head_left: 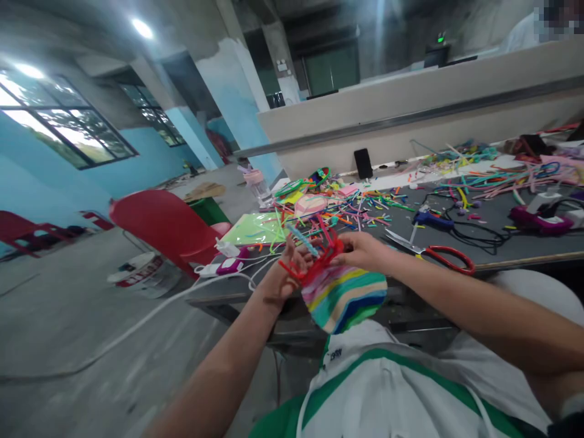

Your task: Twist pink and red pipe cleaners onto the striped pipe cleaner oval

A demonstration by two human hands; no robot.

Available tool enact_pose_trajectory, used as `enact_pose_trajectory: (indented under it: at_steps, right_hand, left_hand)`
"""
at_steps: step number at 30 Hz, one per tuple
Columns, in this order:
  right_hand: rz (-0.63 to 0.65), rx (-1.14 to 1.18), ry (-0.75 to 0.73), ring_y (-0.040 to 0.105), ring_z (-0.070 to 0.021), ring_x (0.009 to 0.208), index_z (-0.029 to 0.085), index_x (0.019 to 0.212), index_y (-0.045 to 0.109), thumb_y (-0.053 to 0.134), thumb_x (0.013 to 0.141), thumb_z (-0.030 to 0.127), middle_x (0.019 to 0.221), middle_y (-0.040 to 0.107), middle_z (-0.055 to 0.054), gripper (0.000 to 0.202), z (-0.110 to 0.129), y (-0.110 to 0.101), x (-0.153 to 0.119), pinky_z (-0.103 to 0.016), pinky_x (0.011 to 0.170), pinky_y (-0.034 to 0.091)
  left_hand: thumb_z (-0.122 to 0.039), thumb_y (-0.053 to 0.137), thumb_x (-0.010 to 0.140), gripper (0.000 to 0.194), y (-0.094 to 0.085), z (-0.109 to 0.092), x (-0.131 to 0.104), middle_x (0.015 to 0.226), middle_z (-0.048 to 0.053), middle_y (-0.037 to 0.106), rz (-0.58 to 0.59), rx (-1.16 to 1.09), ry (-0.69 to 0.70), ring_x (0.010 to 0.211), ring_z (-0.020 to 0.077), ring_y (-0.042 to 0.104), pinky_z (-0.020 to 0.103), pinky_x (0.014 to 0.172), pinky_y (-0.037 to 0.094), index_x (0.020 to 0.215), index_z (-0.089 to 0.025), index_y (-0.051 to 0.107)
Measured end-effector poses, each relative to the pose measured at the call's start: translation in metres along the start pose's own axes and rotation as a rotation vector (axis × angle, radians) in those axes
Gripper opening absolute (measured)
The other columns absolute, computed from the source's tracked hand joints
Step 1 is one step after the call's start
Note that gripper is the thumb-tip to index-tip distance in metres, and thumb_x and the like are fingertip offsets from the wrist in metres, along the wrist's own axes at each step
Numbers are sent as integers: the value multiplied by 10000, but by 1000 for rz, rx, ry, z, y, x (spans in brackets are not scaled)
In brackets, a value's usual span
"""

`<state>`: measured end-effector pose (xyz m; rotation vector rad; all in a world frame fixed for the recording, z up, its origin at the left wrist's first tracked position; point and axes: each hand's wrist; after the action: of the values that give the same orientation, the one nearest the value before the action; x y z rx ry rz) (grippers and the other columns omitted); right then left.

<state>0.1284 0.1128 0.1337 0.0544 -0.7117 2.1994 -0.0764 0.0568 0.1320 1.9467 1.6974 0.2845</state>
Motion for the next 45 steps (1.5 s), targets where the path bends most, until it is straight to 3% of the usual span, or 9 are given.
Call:
enact_pose_trajectory:
  at_steps: [6, 10, 15, 18, 21, 25, 31, 39, 45]
  right_hand:
    - [-149, 301, 112, 411, -90, 561, 156, 731, 608, 714, 626, 408, 588, 486, 51, 293, -9, 3, -35, -211, 515, 312]
    - [-119, 441, 180, 417, -90, 548, 157, 678, 589, 755, 578, 449, 565, 480, 49, 351, 2, 5, -47, -217, 514, 328]
    - [-34, 613, 203, 458, -85, 566, 152, 718, 623, 812, 522, 392, 590, 528, 54, 363, 1, 15, -56, -214, 553, 365]
    - [-37, 717, 225, 505, -91, 588, 154, 698, 622, 824, 535, 330, 614, 571, 47, 314, -8, 21, -65, -221, 593, 400]
    - [-6, 969, 265, 597, -126, 687, 174, 869, 650, 791, 618, 311, 734, 649, 11, 319, -15, 24, -73, -258, 681, 459]
    - [-132, 1234, 315, 572, -75, 591, 177, 914, 651, 767, 664, 305, 698, 647, 15, 304, -20, 25, -75, -185, 581, 441]
    - [-247, 1129, 366, 476, -50, 447, 157, 724, 632, 790, 627, 282, 545, 582, 40, 223, -30, 35, -76, -165, 440, 343]
    - [-347, 933, 293, 550, -106, 580, 183, 756, 629, 736, 692, 381, 664, 633, 18, 234, -38, 47, -87, -237, 588, 433]
    - [-288, 776, 227, 483, -93, 560, 180, 758, 626, 708, 721, 404, 646, 589, 29, 242, -47, 43, -87, -221, 554, 380]
  left_hand:
    - [-407, 680, 756, 452, -1, 16, -27, 1000, 98, 682, 2, 178, 151, 757, 140, 650, 196, 640, 512, 1117, -141, 627]
    - [-249, 811, 610, 429, 22, 20, -37, 925, 67, 699, -16, 270, 111, 752, 157, 654, 230, 680, 517, 1000, -142, 669]
    - [-215, 817, 592, 252, 43, 36, -34, 648, 0, 670, -178, 249, 45, 563, 106, 609, 213, 583, 485, 763, -137, 650]
    - [-231, 824, 578, 244, 45, 46, -32, 566, -15, 642, -216, 218, -3, 498, 94, 579, 207, 532, 470, 679, -137, 623]
    - [-229, 834, 555, 269, 43, 51, -32, 599, 6, 664, -213, 203, -69, 513, 113, 600, 226, 538, 486, 704, -131, 632]
    - [-209, 842, 537, 304, 40, 54, -33, 692, 40, 695, -210, 180, -99, 615, 151, 649, 261, 621, 516, 744, -119, 639]
    - [-222, 844, 543, 288, 35, 59, -34, 653, 31, 684, -208, 175, -136, 567, 127, 629, 237, 580, 499, 712, -110, 639]
    - [-221, 852, 523, 304, 27, 65, -30, 635, 21, 676, -206, 181, -129, 566, 127, 626, 232, 576, 490, 660, -125, 597]
    - [-225, 858, 497, 314, 26, 66, -28, 629, 34, 673, -198, 213, -142, 576, 139, 632, 253, 596, 490, 639, -113, 601]
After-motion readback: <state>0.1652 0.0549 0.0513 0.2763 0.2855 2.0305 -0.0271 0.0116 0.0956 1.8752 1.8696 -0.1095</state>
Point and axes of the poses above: each hand's wrist, its own x-axis towards the middle knuckle, its own y-axis out of the palm, z = x × y
